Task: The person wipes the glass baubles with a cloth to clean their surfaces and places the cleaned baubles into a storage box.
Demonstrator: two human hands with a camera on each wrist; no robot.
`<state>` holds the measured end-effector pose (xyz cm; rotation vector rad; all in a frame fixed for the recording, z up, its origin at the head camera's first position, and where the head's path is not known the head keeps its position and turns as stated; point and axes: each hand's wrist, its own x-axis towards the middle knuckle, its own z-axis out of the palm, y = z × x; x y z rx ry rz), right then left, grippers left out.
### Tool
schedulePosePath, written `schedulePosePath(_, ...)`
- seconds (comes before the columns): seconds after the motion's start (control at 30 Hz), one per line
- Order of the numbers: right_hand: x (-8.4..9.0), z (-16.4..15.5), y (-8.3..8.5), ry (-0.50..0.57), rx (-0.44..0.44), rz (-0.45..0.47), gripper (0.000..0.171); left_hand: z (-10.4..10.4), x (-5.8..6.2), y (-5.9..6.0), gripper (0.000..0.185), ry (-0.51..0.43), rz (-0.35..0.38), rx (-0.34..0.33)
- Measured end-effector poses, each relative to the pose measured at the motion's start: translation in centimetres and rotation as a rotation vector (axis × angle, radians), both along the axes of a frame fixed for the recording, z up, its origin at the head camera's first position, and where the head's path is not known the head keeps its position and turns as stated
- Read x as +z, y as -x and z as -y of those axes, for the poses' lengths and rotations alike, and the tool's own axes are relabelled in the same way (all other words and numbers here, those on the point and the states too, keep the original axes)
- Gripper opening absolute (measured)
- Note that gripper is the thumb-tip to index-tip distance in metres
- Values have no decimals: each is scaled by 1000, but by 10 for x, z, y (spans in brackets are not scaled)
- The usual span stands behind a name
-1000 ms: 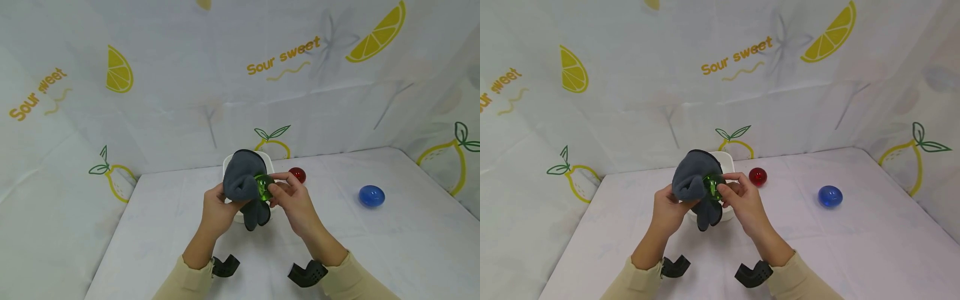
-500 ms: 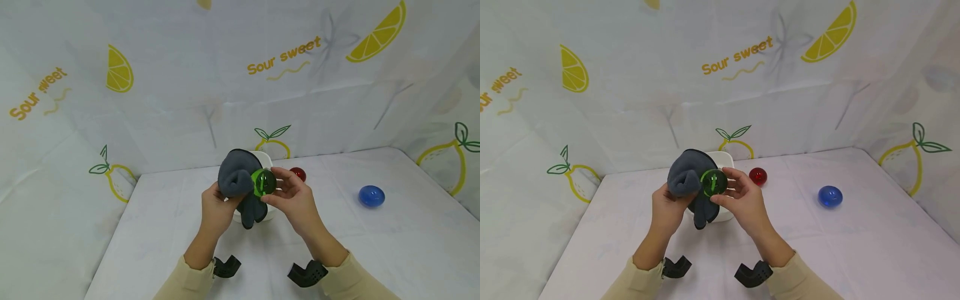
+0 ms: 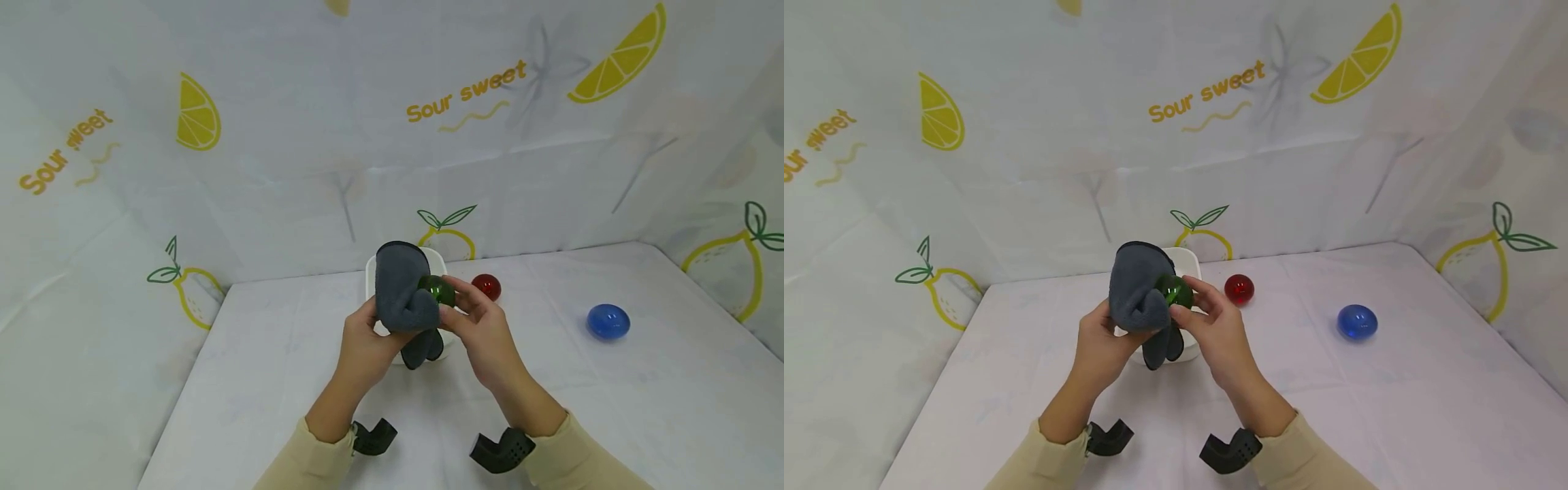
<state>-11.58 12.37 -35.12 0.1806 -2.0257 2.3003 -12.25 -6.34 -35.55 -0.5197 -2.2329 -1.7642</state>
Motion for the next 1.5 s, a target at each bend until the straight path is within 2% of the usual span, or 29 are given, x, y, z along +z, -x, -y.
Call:
schedulePosePath(0.17, -1, 1, -1, -77, 11, 38, 38, 0, 0, -1, 45, 6, 12, -4)
schedulePosePath(0.27, -2, 1, -1, -117, 35, 54, 39, 0, -1, 0, 47, 10, 10, -11)
schedulePosePath(0.47, -3, 1, 0, -184, 13, 40, 40, 1, -2, 1, 46, 4, 14, -50)
schedulePosePath(0.6, -4, 0, 1, -210, 52, 23, 38, 3, 0, 2, 44, -27, 27, -48)
schedulePosePath(0.8, -5, -3, 1, -230, 52, -43, 32, 4, 1, 2, 44, -45, 56, -68)
schedulePosePath(0.97, -5, -5, 1, -263, 61, -115, 37, 6, 1, 3, 40, -67, 69, -76)
schedulePosePath(1.13, -5, -5, 0, -370, 31, -254, 49, 9, 1, 5, 40, -85, 95, -89)
schedulePosePath(1.3, -6, -6, -1, -524, -35, -435, 64, 12, 4, 6, 41, -123, 161, -148)
schedulePosePath(1.5, -5, -6, -2, -740, -97, -735, 72, 14, 5, 9, 42, -155, 228, -193)
